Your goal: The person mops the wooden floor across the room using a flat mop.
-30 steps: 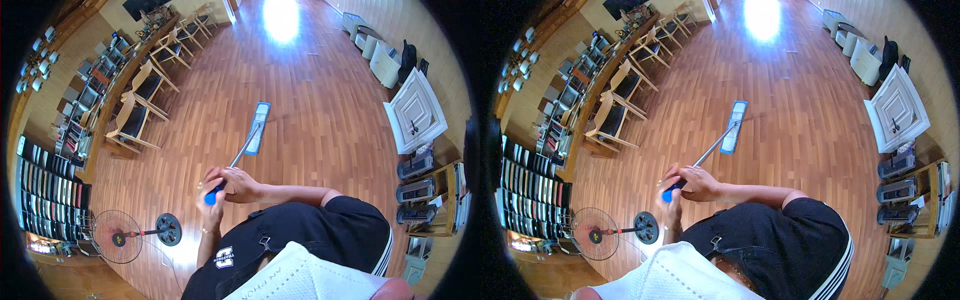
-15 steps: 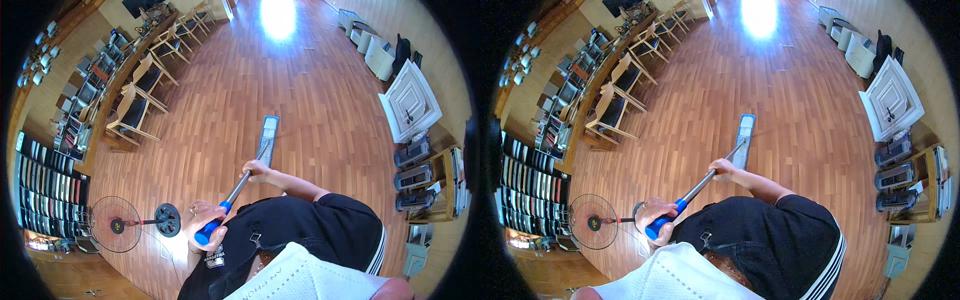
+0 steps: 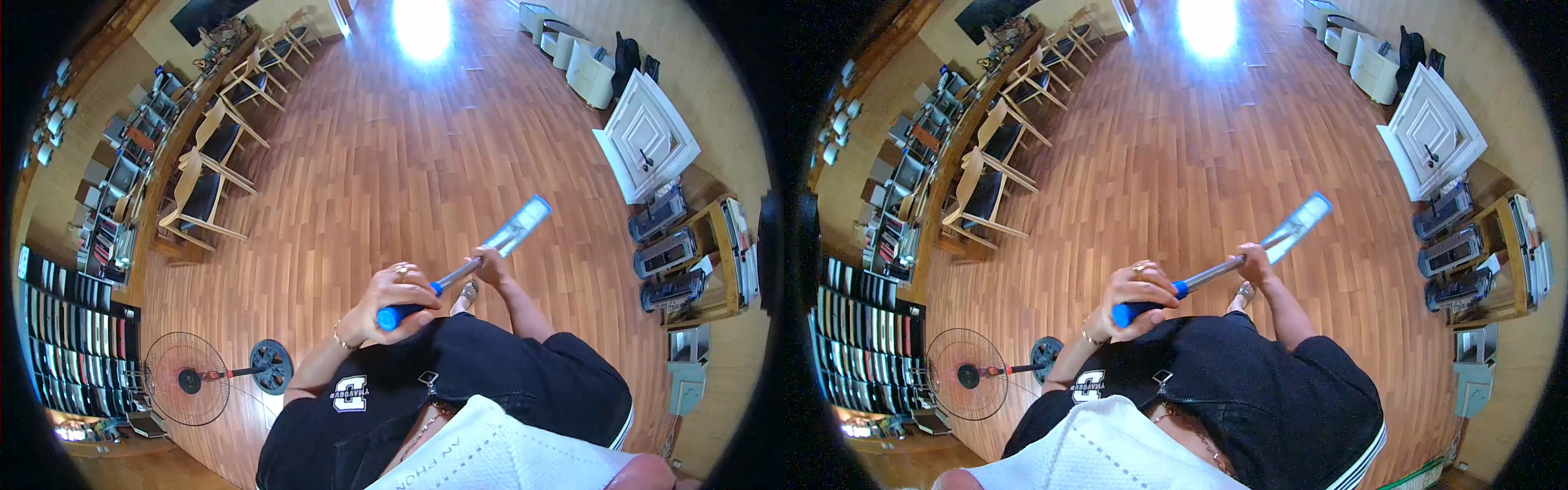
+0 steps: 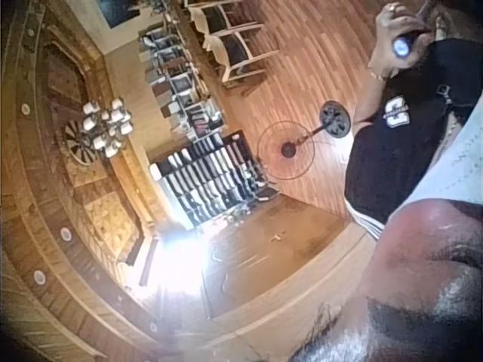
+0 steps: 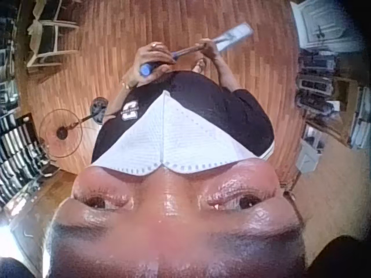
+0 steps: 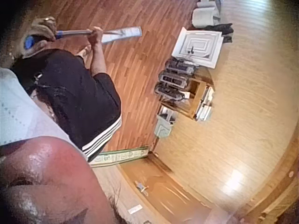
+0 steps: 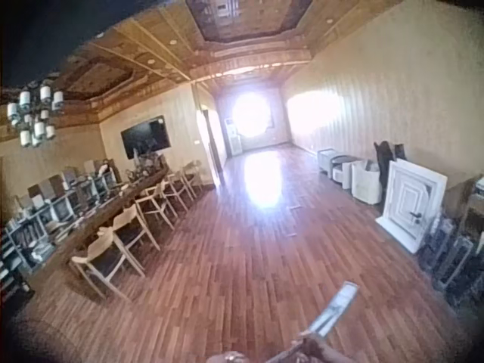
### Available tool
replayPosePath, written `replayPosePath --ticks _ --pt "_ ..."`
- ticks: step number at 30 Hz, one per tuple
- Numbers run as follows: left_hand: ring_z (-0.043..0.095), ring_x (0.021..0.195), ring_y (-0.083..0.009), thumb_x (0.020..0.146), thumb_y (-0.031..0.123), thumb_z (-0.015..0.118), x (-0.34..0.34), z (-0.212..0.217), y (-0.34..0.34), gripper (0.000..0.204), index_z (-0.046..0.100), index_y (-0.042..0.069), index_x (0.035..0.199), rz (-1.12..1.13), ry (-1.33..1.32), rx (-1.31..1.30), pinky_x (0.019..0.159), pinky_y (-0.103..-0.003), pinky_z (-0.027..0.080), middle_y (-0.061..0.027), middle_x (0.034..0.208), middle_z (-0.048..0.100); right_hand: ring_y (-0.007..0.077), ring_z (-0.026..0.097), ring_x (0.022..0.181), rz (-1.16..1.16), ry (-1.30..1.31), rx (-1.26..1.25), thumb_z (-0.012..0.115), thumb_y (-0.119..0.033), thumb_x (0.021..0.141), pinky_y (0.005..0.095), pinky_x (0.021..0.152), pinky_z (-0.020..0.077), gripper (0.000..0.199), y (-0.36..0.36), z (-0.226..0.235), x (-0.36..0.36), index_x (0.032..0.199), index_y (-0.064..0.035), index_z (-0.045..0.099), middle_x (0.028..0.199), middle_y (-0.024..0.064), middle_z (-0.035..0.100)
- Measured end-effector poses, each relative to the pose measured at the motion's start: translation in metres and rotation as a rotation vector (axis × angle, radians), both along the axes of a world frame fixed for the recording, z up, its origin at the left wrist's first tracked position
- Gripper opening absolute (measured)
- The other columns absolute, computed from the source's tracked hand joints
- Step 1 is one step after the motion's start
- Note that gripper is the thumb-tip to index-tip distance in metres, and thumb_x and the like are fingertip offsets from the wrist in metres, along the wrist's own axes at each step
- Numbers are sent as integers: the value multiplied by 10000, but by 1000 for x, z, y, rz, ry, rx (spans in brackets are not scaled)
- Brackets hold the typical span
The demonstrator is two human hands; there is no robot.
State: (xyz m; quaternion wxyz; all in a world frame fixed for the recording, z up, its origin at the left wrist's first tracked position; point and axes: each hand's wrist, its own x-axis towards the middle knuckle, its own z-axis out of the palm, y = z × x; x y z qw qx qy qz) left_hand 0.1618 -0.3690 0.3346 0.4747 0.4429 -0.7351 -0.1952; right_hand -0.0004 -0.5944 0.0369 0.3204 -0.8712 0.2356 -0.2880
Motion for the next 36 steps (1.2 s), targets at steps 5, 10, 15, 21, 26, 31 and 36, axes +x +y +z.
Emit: replayPosePath --ticks 5,10,15,21,26,31,36 --pt "630 723 -234 775 99 695 -15 5 -37 77 706 74 847 -305 101 -29 689 -354 453 -60 787 678 399 548 635 -317 8 29 712 -243 777 467 563 402 330 34 18 -86 612 -21 532 652 212 546" --pt "604 643 -165 858 122 663 -32 7 -78 106 694 24 834 -505 281 138 645 -311 439 -72 689 649 360 550 604 -594 62 26 727 -142 729 415 551 404 228 80 -11 -161 705 -13 540 644 189 529" --pt "640 787 -165 896 198 665 -54 -13 -120 183 693 16 896 -451 332 374 732 -314 475 -81 849 695 420 576 663 -849 120 121 680 -159 691 476 572 422 175 115 13 -192 669 -29 564 657 211 557" --pt "622 812 -155 899 175 663 -55 -8 -165 151 701 29 906 -571 302 499 760 -298 462 -64 860 688 422 574 620 -658 335 510 671 -213 684 484 537 407 223 77 5 -221 641 -29 553 637 216 545" --pt "625 769 -176 858 138 687 -40 23 -197 110 698 29 857 -526 277 307 728 -313 470 -73 815 684 421 577 627 -460 244 432 666 -233 683 483 538 407 232 2 -32 -199 639 -33 557 650 217 550" --pt "598 702 -226 751 33 699 -15 50 -190 37 680 15 778 -280 311 141 673 -352 448 -94 743 656 418 584 642 -255 254 294 660 -257 682 481 546 412 236 -67 31 -128 639 -44 566 667 214 564" --pt "642 705 -280 689 -10 679 -13 73 -169 74 672 10 761 -47 159 103 658 -359 465 -119 758 665 391 599 709 67 177 116 671 -264 679 476 587 433 214 -130 54 -56 628 -82 568 706 170 606"
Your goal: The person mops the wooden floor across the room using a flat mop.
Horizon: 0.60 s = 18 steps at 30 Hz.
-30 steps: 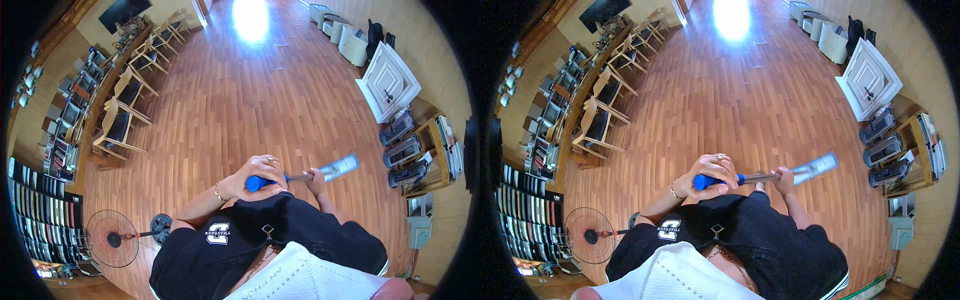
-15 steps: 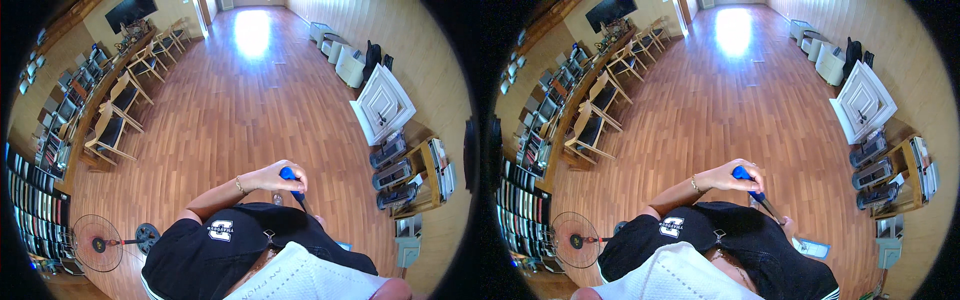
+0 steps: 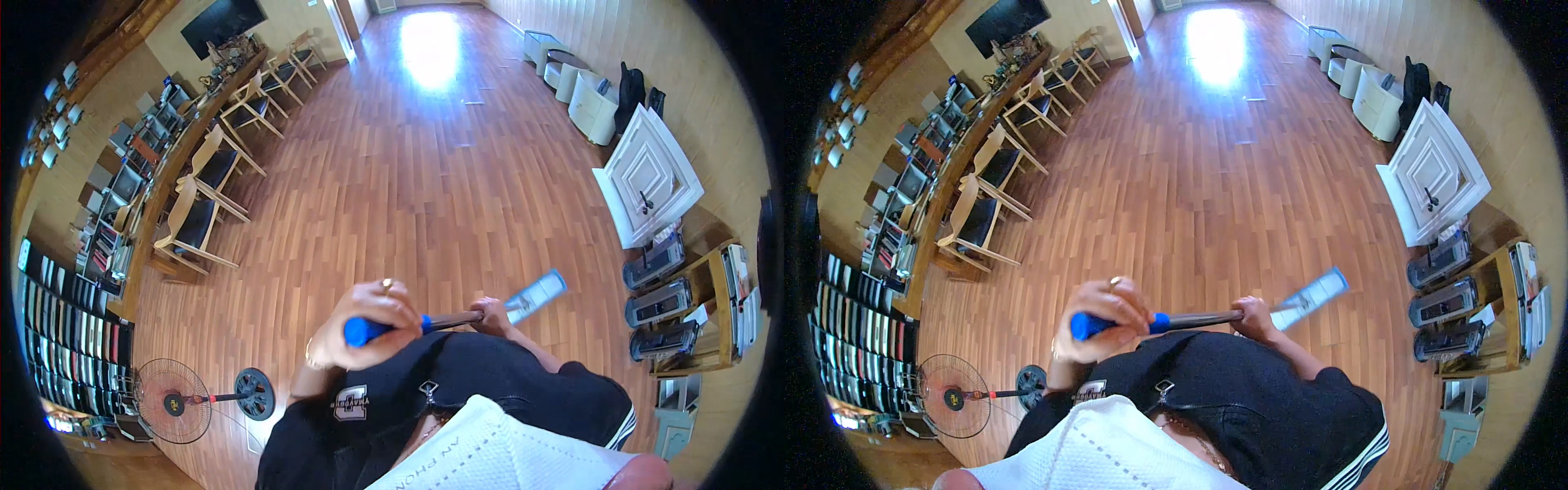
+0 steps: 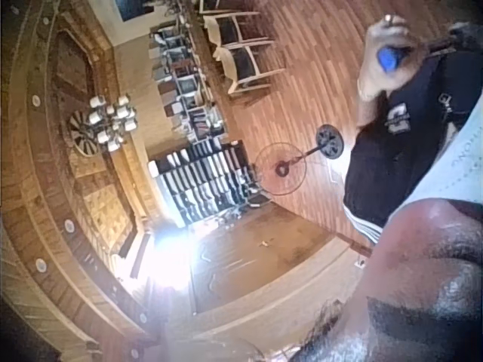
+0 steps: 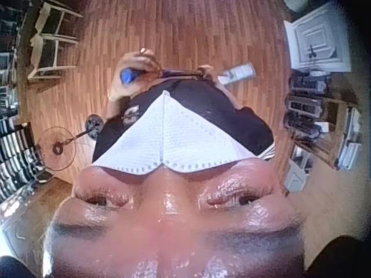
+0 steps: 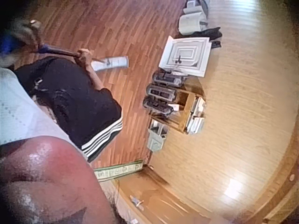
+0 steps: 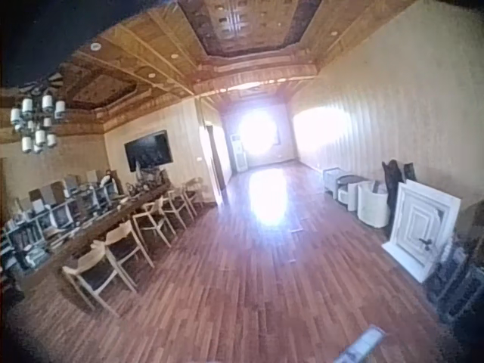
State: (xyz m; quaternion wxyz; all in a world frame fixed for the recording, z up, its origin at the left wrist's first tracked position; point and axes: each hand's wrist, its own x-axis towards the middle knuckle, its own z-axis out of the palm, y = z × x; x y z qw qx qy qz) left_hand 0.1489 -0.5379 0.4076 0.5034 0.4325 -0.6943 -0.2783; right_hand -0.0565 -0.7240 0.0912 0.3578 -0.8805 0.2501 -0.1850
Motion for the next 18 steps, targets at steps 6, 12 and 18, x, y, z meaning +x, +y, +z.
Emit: replayPosePath --ticks 6,12,18 --pt "668 730 -251 704 36 707 -24 -9 18 86 693 49 788 355 -110 0 677 -353 487 -101 777 679 299 597 820 290 -88 -54 711 -270 676 456 687 414 205 -35 20 90 730 -151 553 771 56 598" --pt "679 825 -273 710 52 725 -47 -26 10 104 708 59 813 795 -168 101 776 -367 507 -99 793 687 265 566 749 599 -169 -13 748 -368 759 426 684 399 350 -41 -4 183 712 -120 505 730 58 544" --pt "665 925 -289 741 50 739 -31 -103 12 89 699 38 819 899 -58 93 850 -386 506 -117 869 692 238 594 796 903 -177 50 619 -275 742 474 700 408 145 -59 -69 270 707 -164 533 753 23 574"
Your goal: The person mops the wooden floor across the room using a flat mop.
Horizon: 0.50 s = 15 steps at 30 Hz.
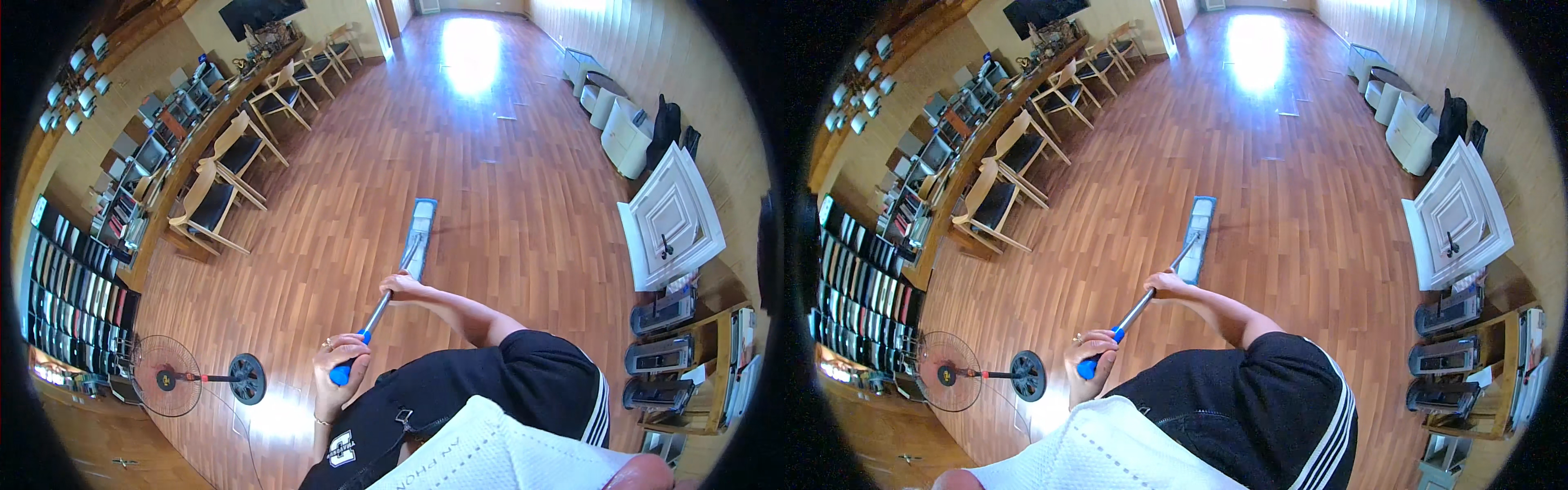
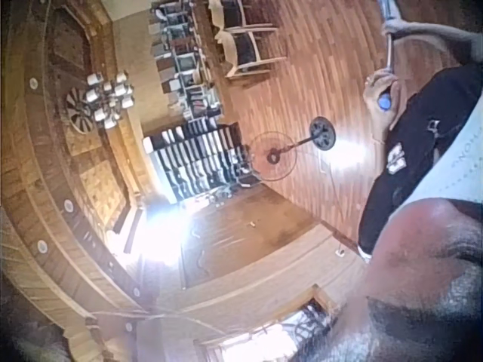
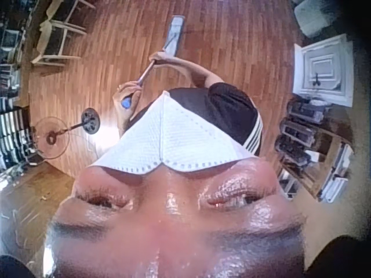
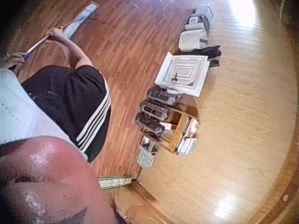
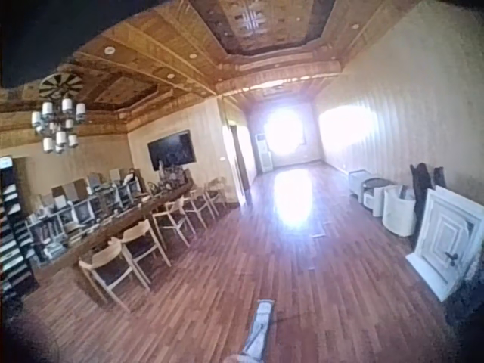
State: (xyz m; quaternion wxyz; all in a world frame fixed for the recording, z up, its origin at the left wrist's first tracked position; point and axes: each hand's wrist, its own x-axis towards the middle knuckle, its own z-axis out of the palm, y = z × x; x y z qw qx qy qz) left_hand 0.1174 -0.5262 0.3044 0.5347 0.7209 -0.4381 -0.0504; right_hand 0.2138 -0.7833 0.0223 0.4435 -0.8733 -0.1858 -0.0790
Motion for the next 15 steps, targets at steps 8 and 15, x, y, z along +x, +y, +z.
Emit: replayPosePath --ticks 8,15 --pt "649 1029 -309 762 91 750 0 -52 -24 117 687 39 844 -60 6 37 893 -406 484 -130 925 693 203 617 959 -226 170 -415 544 -244 788 522 699 439 54 -40 -41 -5 761 -216 581 874 -17 612" --pt "658 1042 -266 736 108 767 9 -42 -24 128 691 77 834 -286 -43 93 924 -396 432 -81 933 706 222 622 923 -477 235 -396 612 -274 761 477 731 444 98 -48 -11 -96 762 -186 570 847 14 610"
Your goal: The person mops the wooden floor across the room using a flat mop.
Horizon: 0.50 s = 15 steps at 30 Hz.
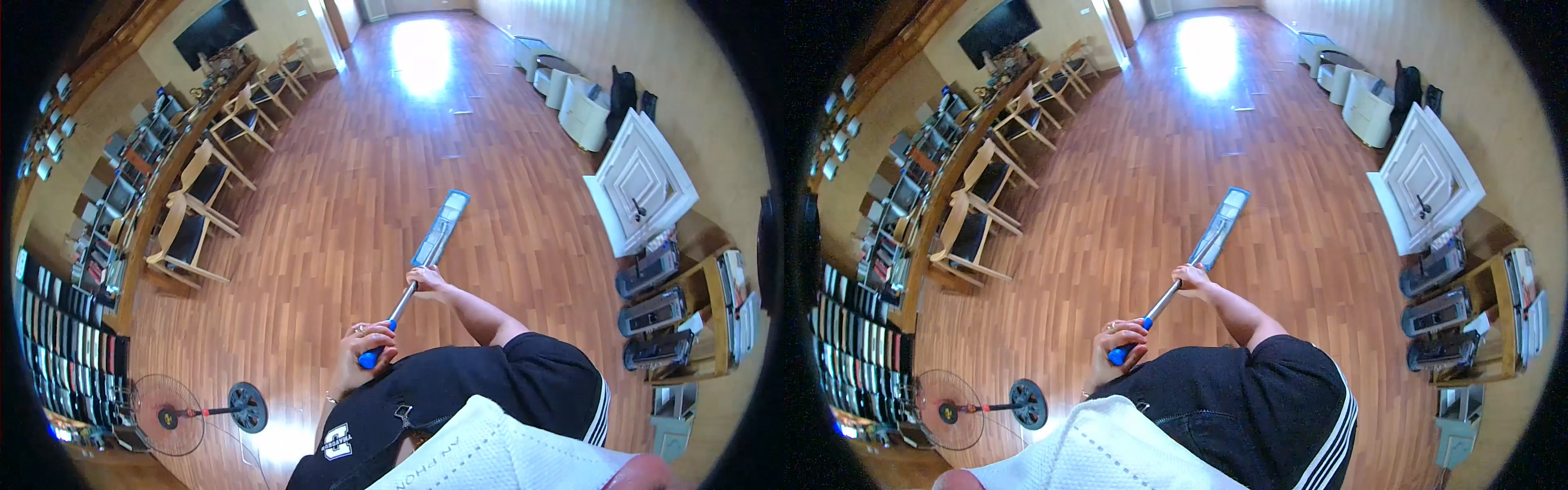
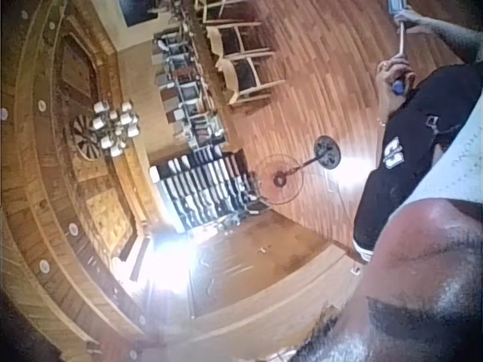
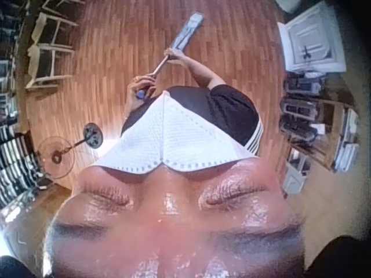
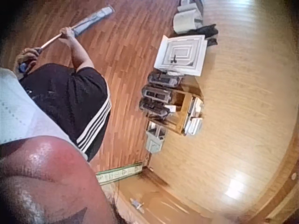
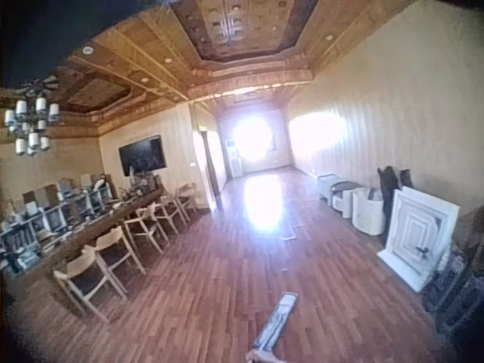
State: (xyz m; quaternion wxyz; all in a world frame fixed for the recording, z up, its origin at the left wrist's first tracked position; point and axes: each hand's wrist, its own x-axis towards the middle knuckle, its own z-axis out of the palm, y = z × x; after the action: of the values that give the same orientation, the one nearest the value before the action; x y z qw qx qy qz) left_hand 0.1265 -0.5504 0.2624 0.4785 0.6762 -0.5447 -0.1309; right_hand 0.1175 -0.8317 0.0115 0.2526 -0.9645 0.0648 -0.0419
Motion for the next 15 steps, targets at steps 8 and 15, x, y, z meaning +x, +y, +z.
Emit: replayPosePath --ticks 8,15 --pt "695 973 -250 765 126 753 20 66 -15 89 683 88 804 -514 -7 -38 878 -400 455 -71 873 716 332 600 695 -528 -366 -16 725 -398 761 474 664 431 357 45 39 -130 665 -109 538 686 107 593" --pt "695 815 -263 810 101 725 -4 71 -59 78 702 28 823 -854 308 -150 734 -342 501 -122 814 707 354 616 758 -985 -166 -119 679 -343 783 479 722 476 266 119 52 -257 700 -106 590 742 122 623"
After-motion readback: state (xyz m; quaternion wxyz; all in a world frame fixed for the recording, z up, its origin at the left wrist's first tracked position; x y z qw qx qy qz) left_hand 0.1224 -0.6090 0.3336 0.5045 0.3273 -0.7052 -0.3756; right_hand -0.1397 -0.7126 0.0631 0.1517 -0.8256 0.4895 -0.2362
